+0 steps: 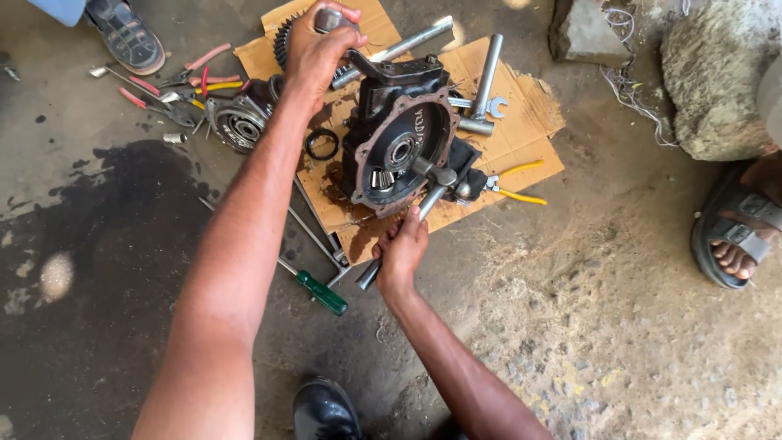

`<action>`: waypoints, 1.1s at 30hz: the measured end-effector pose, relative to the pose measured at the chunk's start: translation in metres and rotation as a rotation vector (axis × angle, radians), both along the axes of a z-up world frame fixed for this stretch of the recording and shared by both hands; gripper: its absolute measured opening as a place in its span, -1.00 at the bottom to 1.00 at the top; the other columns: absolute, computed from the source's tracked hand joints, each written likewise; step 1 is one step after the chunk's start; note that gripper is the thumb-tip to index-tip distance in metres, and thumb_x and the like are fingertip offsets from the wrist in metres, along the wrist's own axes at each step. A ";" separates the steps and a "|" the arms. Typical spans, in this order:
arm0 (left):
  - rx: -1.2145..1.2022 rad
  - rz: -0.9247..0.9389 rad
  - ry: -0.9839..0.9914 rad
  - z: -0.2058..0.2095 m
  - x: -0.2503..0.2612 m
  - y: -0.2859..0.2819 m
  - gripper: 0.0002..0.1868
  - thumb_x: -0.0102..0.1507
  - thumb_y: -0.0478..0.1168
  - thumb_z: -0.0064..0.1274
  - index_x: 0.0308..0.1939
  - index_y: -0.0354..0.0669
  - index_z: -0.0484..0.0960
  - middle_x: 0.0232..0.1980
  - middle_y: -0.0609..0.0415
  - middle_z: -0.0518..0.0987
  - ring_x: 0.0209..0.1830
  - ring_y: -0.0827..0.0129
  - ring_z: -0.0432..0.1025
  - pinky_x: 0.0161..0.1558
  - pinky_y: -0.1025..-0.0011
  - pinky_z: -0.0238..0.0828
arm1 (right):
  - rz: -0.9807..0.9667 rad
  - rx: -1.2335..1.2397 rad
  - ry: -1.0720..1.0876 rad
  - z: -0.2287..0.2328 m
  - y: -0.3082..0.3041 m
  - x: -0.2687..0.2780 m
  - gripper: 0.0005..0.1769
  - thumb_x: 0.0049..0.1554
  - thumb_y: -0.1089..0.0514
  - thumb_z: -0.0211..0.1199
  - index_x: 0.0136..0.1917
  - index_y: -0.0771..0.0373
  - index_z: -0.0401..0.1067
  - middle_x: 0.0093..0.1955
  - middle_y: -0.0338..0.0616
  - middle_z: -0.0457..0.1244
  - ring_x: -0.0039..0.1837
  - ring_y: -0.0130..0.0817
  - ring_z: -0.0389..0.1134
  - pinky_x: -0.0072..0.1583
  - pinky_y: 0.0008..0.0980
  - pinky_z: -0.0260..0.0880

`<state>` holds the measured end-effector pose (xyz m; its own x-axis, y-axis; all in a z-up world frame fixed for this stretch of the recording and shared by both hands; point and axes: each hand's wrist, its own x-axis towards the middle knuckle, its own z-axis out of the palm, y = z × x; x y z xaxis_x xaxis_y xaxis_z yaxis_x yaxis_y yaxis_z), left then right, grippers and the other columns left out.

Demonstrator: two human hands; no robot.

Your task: Disassembling and cleaning mechanical engine/gearbox components in an auto shop.

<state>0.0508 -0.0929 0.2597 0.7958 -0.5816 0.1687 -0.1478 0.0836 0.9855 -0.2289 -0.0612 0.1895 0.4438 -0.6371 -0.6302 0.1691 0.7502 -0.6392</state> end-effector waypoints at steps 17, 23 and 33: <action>-0.006 0.026 -0.119 -0.013 0.008 -0.013 -0.78 0.14 -0.38 0.31 -0.14 -0.13 0.69 -0.09 0.17 0.66 -0.23 0.55 0.52 -0.18 0.49 0.55 | 0.071 -0.184 0.047 0.001 -0.006 0.008 -0.72 0.35 -0.08 -0.04 -0.08 0.12 0.13 -0.44 -0.32 0.04 -0.51 -0.54 -0.01 -0.52 -0.46 0.01; -0.023 0.000 -0.037 -0.006 0.003 -0.008 -0.77 0.13 -0.42 0.26 -0.15 -0.14 0.68 -0.09 0.14 0.66 -0.28 0.53 0.48 -0.25 0.48 0.45 | -0.010 -0.215 -0.001 -0.010 0.002 0.007 -0.72 0.34 -0.08 -0.06 -0.08 0.13 0.12 -0.44 -0.31 0.06 -0.52 -0.53 0.01 -0.53 -0.44 0.02; 0.020 0.061 -0.022 -0.010 0.001 -0.002 -0.74 0.10 -0.40 0.29 -0.16 -0.08 0.68 0.09 -0.05 0.69 -0.05 0.42 0.61 -0.03 0.38 0.64 | -0.001 -0.144 0.066 -0.014 0.006 0.006 -0.80 0.31 -0.10 -0.02 0.00 0.03 0.16 -0.42 -0.33 0.06 -0.50 -0.54 0.02 -0.51 -0.45 0.01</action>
<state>0.0521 -0.0953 0.2500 0.8260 -0.5355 0.1758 -0.1740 0.0543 0.9832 -0.2226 -0.0556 0.1754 0.4038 -0.7236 -0.5598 0.1238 0.6495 -0.7502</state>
